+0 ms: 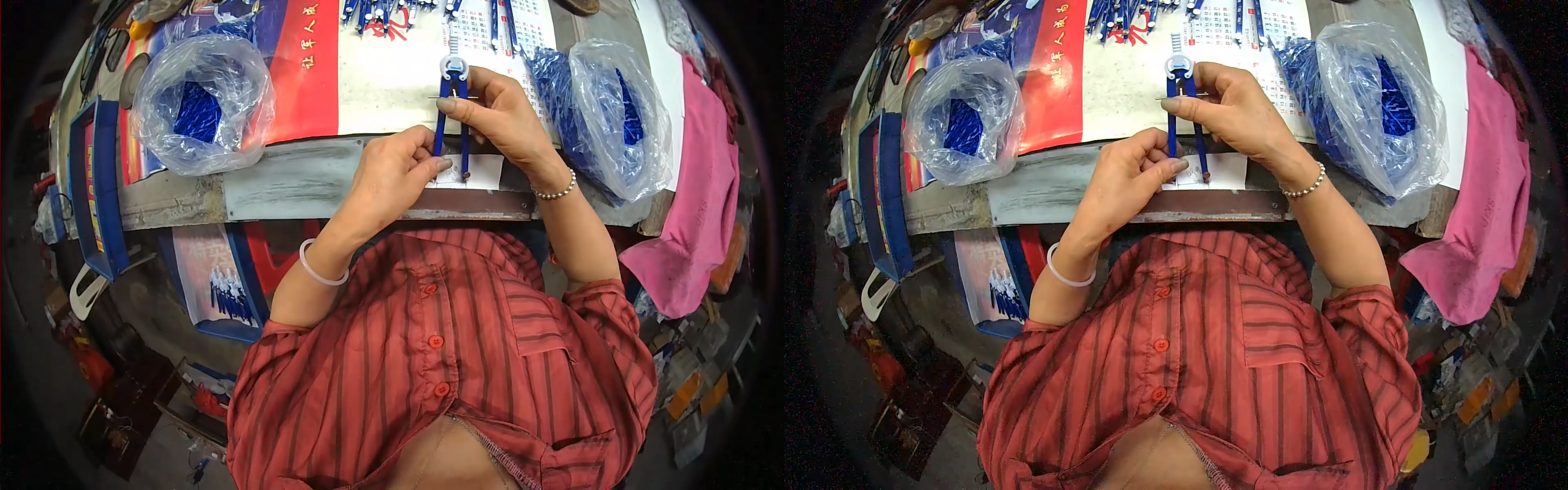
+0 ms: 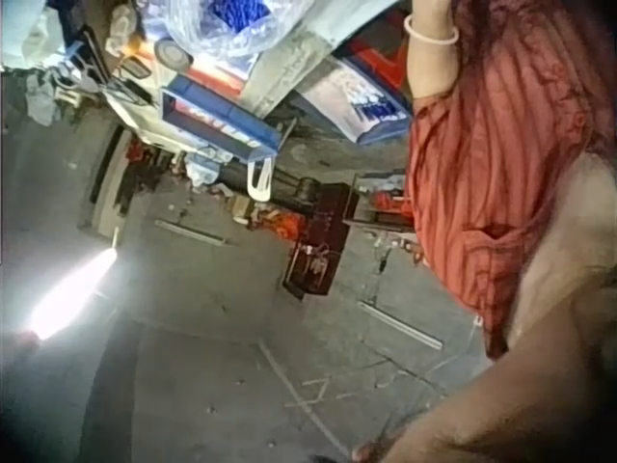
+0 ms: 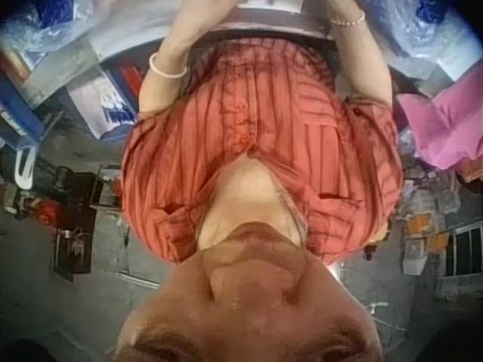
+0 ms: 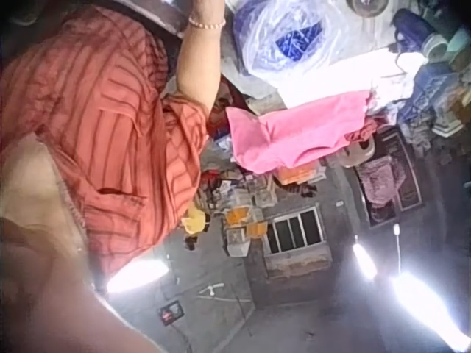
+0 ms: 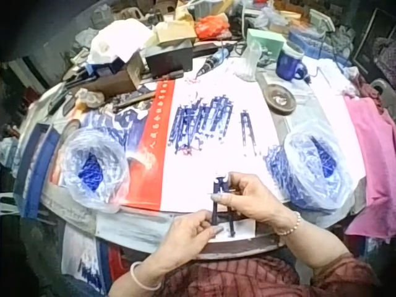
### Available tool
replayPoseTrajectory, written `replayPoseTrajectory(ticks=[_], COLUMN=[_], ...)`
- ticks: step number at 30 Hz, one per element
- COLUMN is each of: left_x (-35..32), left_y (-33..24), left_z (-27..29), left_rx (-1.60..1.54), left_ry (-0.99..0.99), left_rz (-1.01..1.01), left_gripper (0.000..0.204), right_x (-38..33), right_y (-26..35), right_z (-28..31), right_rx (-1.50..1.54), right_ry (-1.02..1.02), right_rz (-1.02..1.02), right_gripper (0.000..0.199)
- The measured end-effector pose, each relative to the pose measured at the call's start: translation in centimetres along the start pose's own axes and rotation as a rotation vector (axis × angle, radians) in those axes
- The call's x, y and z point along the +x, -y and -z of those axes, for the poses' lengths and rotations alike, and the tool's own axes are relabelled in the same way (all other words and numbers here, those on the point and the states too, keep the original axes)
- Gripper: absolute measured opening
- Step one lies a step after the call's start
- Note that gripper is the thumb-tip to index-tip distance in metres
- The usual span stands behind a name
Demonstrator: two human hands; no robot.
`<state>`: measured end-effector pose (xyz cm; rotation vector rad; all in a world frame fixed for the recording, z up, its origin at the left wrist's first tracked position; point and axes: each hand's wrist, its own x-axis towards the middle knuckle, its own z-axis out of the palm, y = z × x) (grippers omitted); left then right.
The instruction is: Assembling small blue plastic components by hand at a workbench.
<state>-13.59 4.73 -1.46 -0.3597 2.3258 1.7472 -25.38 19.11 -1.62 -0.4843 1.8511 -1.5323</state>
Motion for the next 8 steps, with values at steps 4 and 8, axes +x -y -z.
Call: replayPoseTrajectory(ticks=[4, 8], left_x=[0.0, 0.0], left_y=[-0.1, -0.2], left_z=[0.0, 0.1], left_rx=[-0.001, 0.001], left_ry=[0.029, 0.003], left_rz=[-0.001, 0.009], left_gripper=[0.013, 0.015], right_x=[-0.1, 0.2], right_y=[0.7, -0.2], right_z=[0.0, 0.3], right_rx=[-0.027, 0.061], right_ry=[0.007, 0.033], right_rz=[-0.048, -0.081], right_gripper=[0.032, 0.037])
